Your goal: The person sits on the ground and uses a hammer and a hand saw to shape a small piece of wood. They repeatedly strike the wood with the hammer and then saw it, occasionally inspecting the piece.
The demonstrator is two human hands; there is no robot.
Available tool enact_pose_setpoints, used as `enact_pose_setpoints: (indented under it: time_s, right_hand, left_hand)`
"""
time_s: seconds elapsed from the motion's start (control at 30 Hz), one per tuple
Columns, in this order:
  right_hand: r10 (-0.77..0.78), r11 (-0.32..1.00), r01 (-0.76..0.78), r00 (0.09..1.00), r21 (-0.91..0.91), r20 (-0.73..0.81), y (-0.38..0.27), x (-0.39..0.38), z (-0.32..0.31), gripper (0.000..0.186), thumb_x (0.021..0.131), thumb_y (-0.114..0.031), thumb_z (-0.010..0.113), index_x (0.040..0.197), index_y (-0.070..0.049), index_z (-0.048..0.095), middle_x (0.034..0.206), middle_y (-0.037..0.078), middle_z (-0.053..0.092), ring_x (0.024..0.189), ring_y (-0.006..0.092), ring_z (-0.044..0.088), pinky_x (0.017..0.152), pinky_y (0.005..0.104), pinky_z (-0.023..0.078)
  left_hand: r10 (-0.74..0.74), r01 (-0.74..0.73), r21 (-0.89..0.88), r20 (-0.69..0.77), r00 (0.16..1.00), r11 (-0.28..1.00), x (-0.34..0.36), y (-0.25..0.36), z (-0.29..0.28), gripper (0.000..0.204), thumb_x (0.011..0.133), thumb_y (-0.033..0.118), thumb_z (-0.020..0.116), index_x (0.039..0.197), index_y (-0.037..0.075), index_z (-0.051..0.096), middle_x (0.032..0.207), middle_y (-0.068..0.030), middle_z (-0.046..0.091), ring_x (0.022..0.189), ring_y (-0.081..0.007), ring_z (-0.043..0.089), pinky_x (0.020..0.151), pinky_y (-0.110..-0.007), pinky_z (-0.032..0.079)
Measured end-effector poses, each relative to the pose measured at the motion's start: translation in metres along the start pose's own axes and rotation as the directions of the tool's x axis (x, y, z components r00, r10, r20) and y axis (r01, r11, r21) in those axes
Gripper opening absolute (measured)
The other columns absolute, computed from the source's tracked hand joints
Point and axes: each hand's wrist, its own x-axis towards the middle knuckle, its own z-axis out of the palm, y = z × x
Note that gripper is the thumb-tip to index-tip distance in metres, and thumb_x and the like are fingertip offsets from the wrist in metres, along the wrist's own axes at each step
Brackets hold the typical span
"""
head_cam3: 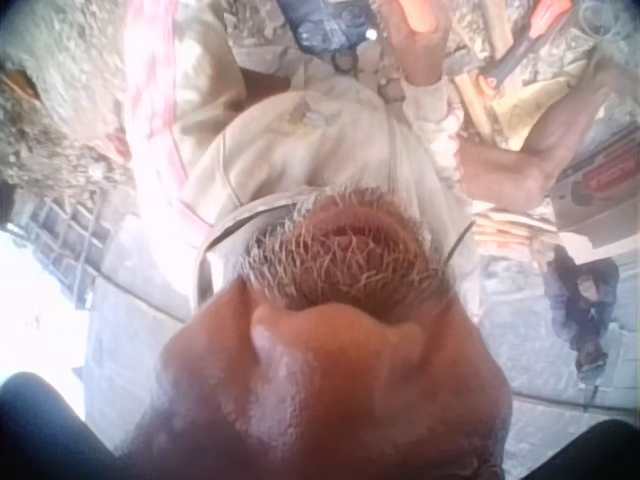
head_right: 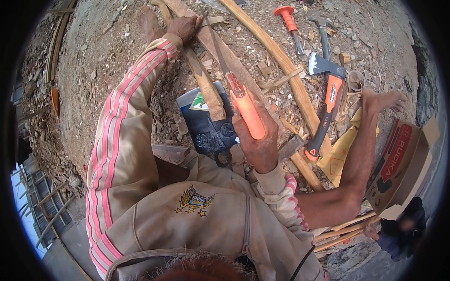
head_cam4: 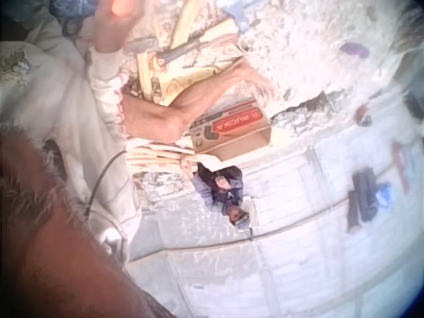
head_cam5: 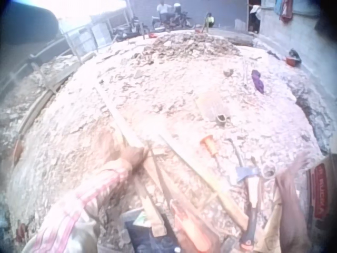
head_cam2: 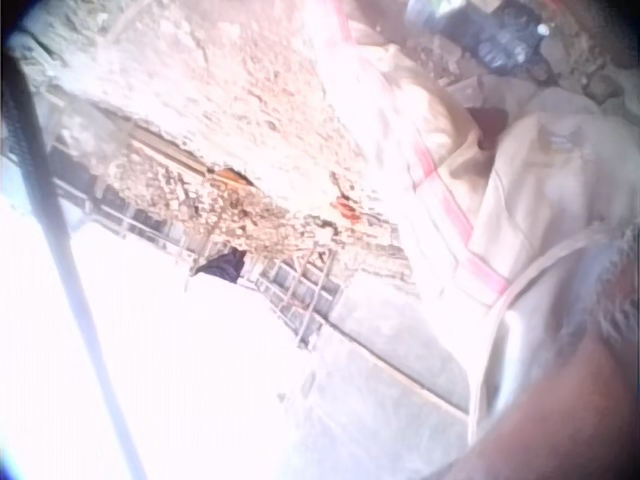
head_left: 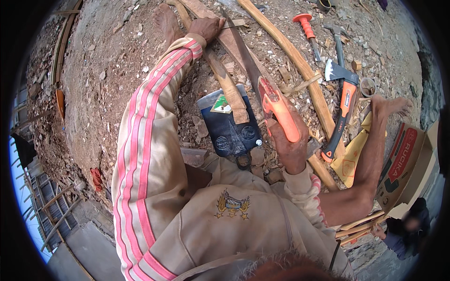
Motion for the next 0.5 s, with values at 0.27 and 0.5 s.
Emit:
enact_pose_setpoints:
  time_s: [0.27,0.5]
  right_hand:
    - [0.143,0.987,-0.139,0.989,0.077,-0.046,0.000,-0.017,-0.020,0.047,0.089,-0.002,0.060,0.135,0.005,0.057,0.120,0.015,0.066,0.107,0.0196,0.064,0.094,0.0321,0.049]
    - [0.043,0.999,-0.043,0.998,0.012,-0.040,0.013,0.022,-0.016,0.046,0.089,-0.003,0.062,0.135,0.004,0.057,0.107,0.012,0.069,0.093,0.0163,0.065,0.083,0.0315,0.051]
  left_hand:
    - [-0.010,0.010,0.022,0.007,1.000,1.000,0.003,0.002,-0.007,0.054,0.106,0.050,0.029,0.105,0.014,0.069,0.093,-0.0210,0.072,0.089,-0.0414,0.070,0.080,-0.053,0.054]
    - [-0.031,0.027,0.047,0.069,0.997,0.998,0.010,0.005,-0.010,0.056,0.106,0.049,0.030,0.102,0.011,0.071,0.091,-0.0215,0.073,0.090,-0.0402,0.070,0.082,-0.051,0.055]
